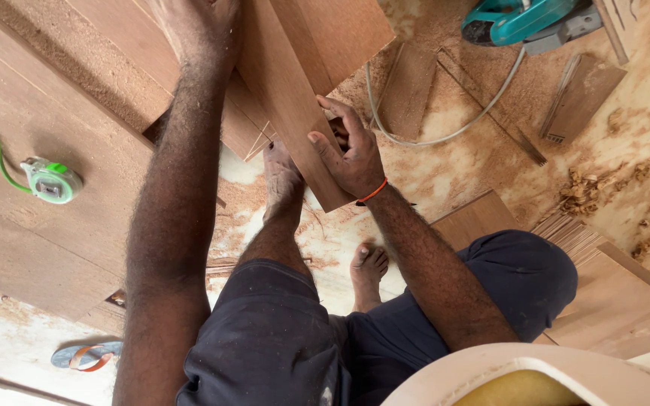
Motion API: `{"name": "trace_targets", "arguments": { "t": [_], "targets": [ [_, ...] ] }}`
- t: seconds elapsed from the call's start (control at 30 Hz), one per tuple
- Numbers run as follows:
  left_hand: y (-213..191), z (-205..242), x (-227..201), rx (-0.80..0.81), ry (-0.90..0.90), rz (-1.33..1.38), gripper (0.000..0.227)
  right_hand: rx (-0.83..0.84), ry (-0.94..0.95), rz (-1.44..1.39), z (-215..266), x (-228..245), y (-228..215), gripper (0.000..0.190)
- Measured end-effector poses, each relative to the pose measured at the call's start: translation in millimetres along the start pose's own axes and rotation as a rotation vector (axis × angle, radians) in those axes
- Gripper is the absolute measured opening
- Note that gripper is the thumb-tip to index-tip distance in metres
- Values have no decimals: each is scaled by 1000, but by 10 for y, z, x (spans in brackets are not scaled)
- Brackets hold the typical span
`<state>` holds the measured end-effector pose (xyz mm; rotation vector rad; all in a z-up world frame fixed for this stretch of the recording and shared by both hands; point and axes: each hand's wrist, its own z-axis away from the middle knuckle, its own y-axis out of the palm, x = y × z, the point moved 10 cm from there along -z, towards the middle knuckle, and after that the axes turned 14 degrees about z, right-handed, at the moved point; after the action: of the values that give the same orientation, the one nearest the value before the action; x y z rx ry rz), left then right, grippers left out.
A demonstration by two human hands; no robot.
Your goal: Measuring pieces of wood with a tape measure and marking them, then cutting them with a circular saw.
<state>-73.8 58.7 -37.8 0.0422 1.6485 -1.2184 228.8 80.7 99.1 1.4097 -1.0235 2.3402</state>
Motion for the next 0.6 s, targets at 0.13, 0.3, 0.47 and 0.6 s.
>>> {"name": "trace_targets", "arguments": {
  "t": [0.13,0.3,0.47,0.6],
  "targets": [
    [70,39,164,71,-134,-42,51,-4,15,-24,-9,8,2,53],
    [49,65,23,112,-156,-31,59,-11,-17,3,-8,-23,24,51],
    [63,82,63,111,-152,-42,63,0,-24,10,-13,-10,35,51],
    [27,83,-5,100,-127,-26,55,11,-7,-9,-13,-36,44,51]
  ]
}}
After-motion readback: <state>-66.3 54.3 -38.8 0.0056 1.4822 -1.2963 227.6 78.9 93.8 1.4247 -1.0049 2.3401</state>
